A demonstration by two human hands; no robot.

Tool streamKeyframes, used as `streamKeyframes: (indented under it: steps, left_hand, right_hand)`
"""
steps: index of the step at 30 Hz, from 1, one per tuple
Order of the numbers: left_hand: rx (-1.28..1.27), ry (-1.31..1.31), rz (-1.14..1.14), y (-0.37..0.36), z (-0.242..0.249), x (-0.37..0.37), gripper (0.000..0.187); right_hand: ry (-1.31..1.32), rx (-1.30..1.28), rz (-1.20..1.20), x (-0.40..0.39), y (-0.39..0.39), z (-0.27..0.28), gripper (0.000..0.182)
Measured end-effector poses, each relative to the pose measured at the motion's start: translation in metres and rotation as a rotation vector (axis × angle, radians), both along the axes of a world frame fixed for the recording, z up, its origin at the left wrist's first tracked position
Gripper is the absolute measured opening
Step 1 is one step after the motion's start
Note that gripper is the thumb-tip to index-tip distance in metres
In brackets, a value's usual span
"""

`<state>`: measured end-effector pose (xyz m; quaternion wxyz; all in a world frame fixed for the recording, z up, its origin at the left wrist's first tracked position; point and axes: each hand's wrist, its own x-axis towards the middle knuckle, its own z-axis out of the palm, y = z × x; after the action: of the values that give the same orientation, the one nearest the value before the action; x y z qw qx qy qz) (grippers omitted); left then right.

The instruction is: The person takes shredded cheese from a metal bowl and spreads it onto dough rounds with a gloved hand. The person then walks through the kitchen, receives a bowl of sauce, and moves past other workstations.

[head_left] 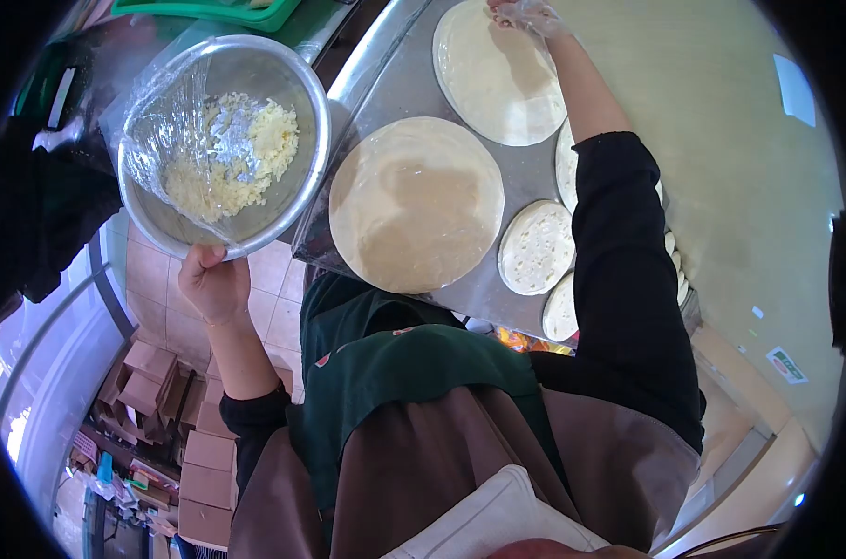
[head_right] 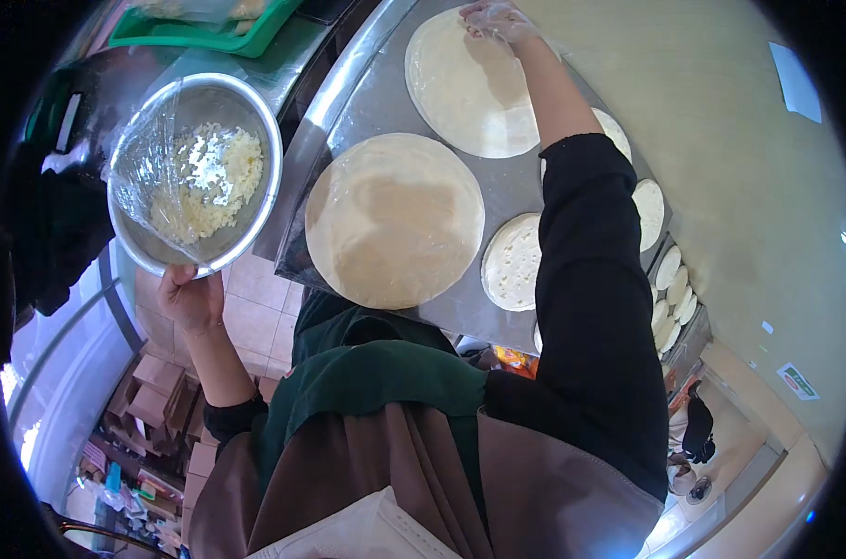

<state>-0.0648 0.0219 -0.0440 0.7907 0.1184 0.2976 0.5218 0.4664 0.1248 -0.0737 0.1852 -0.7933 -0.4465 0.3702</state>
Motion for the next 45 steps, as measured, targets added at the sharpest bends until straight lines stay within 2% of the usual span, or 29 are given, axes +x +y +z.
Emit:
streamKeyframes:
  steps: [3, 5, 9, 11, 12, 14, 17, 21, 24, 26, 27, 30, 32, 33, 35, 39, 41, 45]
  left_hand:
    - [-0.063, 0.083, 0.044, 0.0, 0.001, 0.0, 0.042]
    - [-0.077, 0.069, 0.044, 0.0, -0.002, -0.002, 0.043]
    - [-0.096, 0.042, 0.058, -0.001, 0.003, 0.0, 0.044]
    - [-0.049, -0.017, 0.017, -0.002, 0.001, -0.003, 0.044]
    - [-0.049, -0.017, 0.018, 0.0, 0.012, 0.007, 0.044]
    - [-0.269, 0.351, 0.198, 0.004, 0.044, 0.033, 0.018]
    - [-0.169, 0.226, 0.118, -0.002, 0.028, 0.016, 0.014]
    - [-0.171, 0.256, 0.122, -0.002, 0.036, 0.022, 0.014]
    - [-0.259, 0.373, 0.212, -0.003, 0.042, 0.026, 0.017]
    - [-0.149, 0.206, 0.117, -0.006, 0.028, 0.012, 0.023]
    - [-0.148, 0.204, 0.118, -0.006, 0.029, 0.013, 0.023]
    - [-0.199, 0.266, 0.165, -0.007, 0.033, 0.016, 0.027]
    - [-0.168, 0.182, 0.123, -0.008, 0.026, 0.009, 0.027]
    - [-0.168, 0.183, 0.123, -0.009, 0.019, 0.003, 0.027]
    - [-0.07, -0.023, 0.048, -0.013, 0.005, -0.009, 0.049]
    - [-0.066, 0.029, 0.058, -0.014, 0.01, -0.006, 0.05]
    - [-0.173, 0.224, 0.124, -0.013, 0.03, 0.007, 0.016]
    - [-0.177, 0.202, 0.142, -0.015, 0.031, 0.008, 0.014]
  right_hand:
    - [-0.007, 0.011, 0.059, -0.006, -0.001, 0.0, 0.028]
    - [-0.26, 0.04, 0.093, -0.018, -0.004, 0.008, 0.027]
    - [-0.303, 0.074, 0.135, -0.014, -0.001, -0.006, 0.027]
    - [-0.317, -0.014, 0.008, -0.023, -0.001, 0.001, 0.027]
    - [-0.318, -0.015, 0.009, -0.028, -0.002, 0.01, 0.027]
    - [-0.168, -0.074, -0.066, -0.035, -0.005, 0.026, 0.027]
    - [-0.191, -0.029, -0.117, -0.032, -0.008, 0.023, 0.028]
    - [-0.069, -0.019, -0.181, -0.032, -0.009, 0.023, 0.028]
    - [-0.185, 0.036, -0.229, -0.044, -0.014, 0.031, 0.03]
    - [0.032, 0.003, -0.172, -0.037, -0.02, 0.03, 0.033]
    - [0.031, 0.004, -0.171, -0.038, -0.021, 0.028, 0.033]
    - [-0.073, -0.051, -0.116, -0.047, -0.025, 0.034, 0.035]
    - [-0.316, -0.033, 0.015, -0.069, -0.032, 0.054, 0.036]
    - [-0.315, -0.032, 0.015, -0.067, -0.03, 0.05, 0.036]
    - [-0.273, -0.084, -0.05, -0.063, -0.028, 0.039, 0.037]
    - [-0.158, -0.133, -0.146, -0.069, -0.028, 0.041, 0.035]
    - [-0.127, -0.009, -0.09, -0.069, -0.03, 0.038, 0.034]
    - [-0.223, -0.049, -0.103, -0.075, -0.028, 0.042, 0.03]
